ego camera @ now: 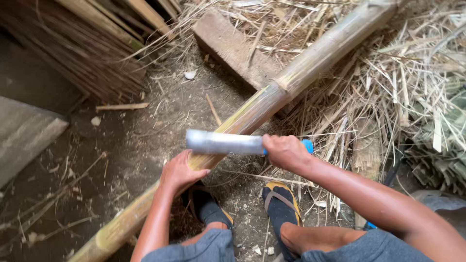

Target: The person uses a blue-handled knife to shave the outer layer of a long bamboo pole resting on a wooden block. They repeatedly scrape the surface to remove the outer skin, rotating the pole to access different sides.

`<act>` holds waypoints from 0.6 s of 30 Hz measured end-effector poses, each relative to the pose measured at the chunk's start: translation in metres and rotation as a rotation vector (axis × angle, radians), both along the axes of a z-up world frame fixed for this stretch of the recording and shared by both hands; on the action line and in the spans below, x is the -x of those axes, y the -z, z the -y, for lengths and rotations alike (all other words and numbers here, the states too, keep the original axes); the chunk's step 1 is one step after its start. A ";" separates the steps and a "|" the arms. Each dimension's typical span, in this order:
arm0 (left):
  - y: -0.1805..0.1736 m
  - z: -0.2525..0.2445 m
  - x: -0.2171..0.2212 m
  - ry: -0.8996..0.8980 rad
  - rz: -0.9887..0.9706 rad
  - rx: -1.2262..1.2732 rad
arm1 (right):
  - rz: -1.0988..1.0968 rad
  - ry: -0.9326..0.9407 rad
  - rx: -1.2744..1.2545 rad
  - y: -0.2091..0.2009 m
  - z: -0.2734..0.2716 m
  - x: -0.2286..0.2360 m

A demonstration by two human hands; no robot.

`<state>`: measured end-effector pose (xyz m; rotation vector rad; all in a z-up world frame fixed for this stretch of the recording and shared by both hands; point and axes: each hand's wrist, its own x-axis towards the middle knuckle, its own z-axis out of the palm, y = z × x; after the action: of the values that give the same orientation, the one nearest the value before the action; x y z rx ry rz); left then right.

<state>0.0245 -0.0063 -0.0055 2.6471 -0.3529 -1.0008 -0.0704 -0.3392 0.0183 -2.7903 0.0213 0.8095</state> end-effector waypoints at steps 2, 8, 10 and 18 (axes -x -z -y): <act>0.003 0.006 0.000 0.022 0.013 -0.009 | 0.081 0.037 0.075 0.004 0.020 -0.008; 0.010 -0.001 0.001 0.051 0.055 -0.031 | 0.136 0.762 -0.031 -0.025 0.124 -0.063; 0.012 0.002 -0.006 0.043 0.017 -0.007 | 0.155 0.494 0.008 -0.019 0.090 -0.049; 0.009 -0.010 0.004 -0.054 -0.088 0.095 | 0.170 0.243 0.120 0.019 0.078 -0.026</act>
<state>0.0208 0.0039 -0.0141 2.5059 -0.3003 -1.0530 -0.0444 -0.4173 -0.0010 -2.8823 0.3830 0.5271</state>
